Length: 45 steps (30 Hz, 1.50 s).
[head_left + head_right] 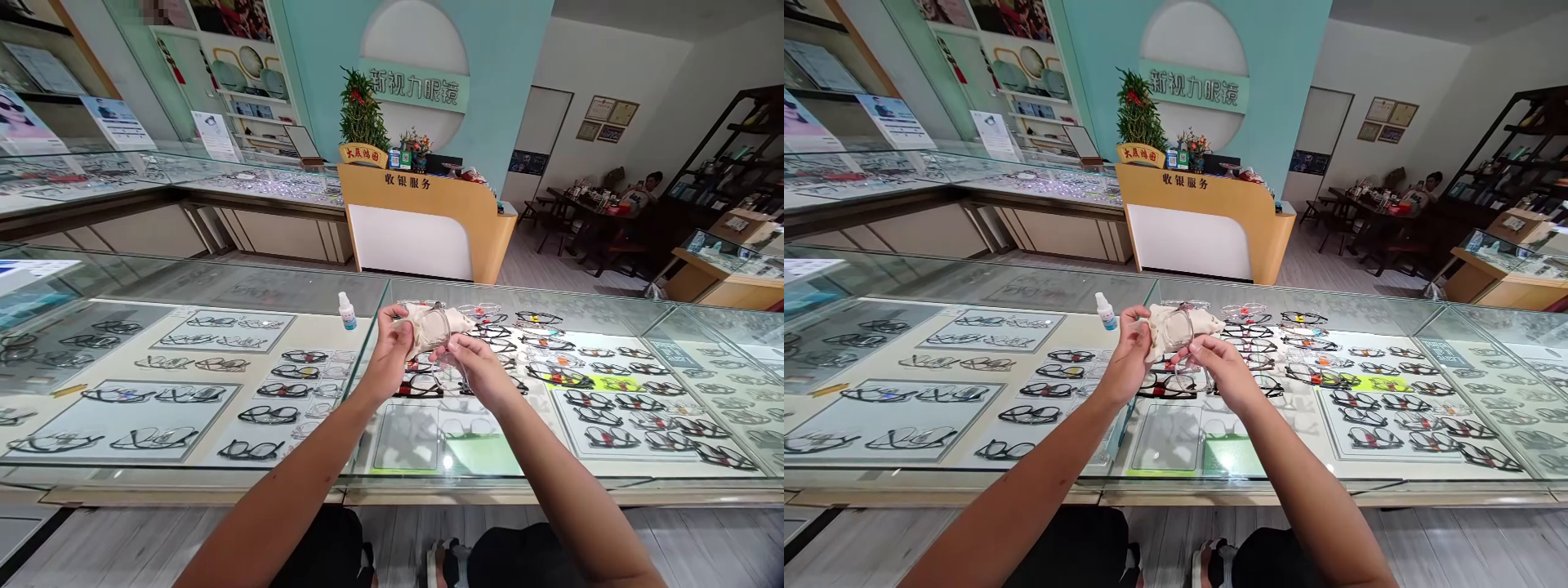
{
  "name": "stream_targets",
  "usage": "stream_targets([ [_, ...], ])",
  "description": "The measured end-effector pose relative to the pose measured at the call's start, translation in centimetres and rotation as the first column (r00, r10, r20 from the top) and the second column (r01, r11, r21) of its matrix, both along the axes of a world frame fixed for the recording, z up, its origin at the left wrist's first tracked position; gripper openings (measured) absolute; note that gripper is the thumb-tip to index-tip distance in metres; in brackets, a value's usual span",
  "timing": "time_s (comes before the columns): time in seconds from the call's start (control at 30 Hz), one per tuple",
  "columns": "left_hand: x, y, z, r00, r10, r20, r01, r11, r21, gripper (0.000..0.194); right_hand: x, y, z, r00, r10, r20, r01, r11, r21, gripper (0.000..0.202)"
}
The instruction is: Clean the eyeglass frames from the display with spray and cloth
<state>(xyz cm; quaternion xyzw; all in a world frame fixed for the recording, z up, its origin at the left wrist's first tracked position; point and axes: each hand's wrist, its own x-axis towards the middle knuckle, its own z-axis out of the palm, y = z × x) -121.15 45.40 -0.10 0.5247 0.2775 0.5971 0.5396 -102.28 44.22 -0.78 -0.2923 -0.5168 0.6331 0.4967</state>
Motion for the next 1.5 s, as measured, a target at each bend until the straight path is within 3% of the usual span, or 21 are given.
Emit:
stream_targets([
  [0.1,0.2,-0.1,0.0,0.998,0.019,-0.063,-0.016,0.999,0.045,0.046,-0.1,-0.1,-0.1,1.0,0.01,0.001,-0.01,1.0,0.013,0.029],
  [0.27,0.8,-0.3,0.0,0.978,0.194,-0.076,-0.185,0.975,0.122,0.04,-0.5,-0.4,-0.5,0.994,0.063,0.084,-0.065,0.998,0.02,0.027],
  [0.4,0.9,-0.3,-0.5,0.93,0.357,-0.088,-0.334,0.92,0.208,0.038,-0.7,-0.6,-0.6,0.989,0.108,0.098,-0.11,0.994,0.015,0.026],
  [0.53,0.5,-0.4,-0.5,0.88,0.429,-0.205,-0.341,0.869,0.359,0.032,-0.9,-0.7,-0.2,0.993,0.108,0.038,-0.108,0.994,0.011,0.03],
  [0.63,0.2,-0.6,0.0,0.896,0.374,-0.239,-0.269,0.885,0.38,0.032,-0.8,-0.7,0.1,0.996,0.081,-0.026,-0.082,0.995,-0.06,0.034],
  [0.77,0.2,-0.9,0.7,0.94,0.21,-0.269,-0.129,0.948,0.29,0.033,-0.5,-0.5,0.3,0.998,0.033,-0.062,-0.039,0.994,-0.098,0.037],
  [0.9,0.4,-0.8,0.8,0.959,0.19,-0.211,-0.142,0.965,0.221,0.032,-0.4,-0.4,0.1,0.998,0.059,0.011,-0.059,0.998,-0.02,0.037],
  [1.03,0.4,-0.4,0.4,0.996,0.033,-0.085,-0.033,0.999,-0.006,0.051,-0.3,-0.8,0.2,0.987,0.069,0.142,-0.078,0.995,0.06,0.035],
  [1.13,0.3,0.0,0.2,0.995,-0.08,-0.061,0.074,0.992,-0.098,0.058,-0.1,-0.9,0.3,0.979,0.038,0.2,-0.063,0.991,0.12,0.034],
  [1.33,-0.1,0.2,0.3,0.958,-0.288,-0.004,0.285,0.95,-0.129,0.043,-0.1,-1.1,0.5,0.976,0.05,0.21,-0.079,0.988,0.132,0.038],
  [1.5,-0.1,0.0,0.4,0.959,-0.283,0.035,0.285,0.947,-0.151,0.046,-0.3,-1.1,0.8,0.985,0.068,0.159,-0.086,0.99,0.11,0.042],
])
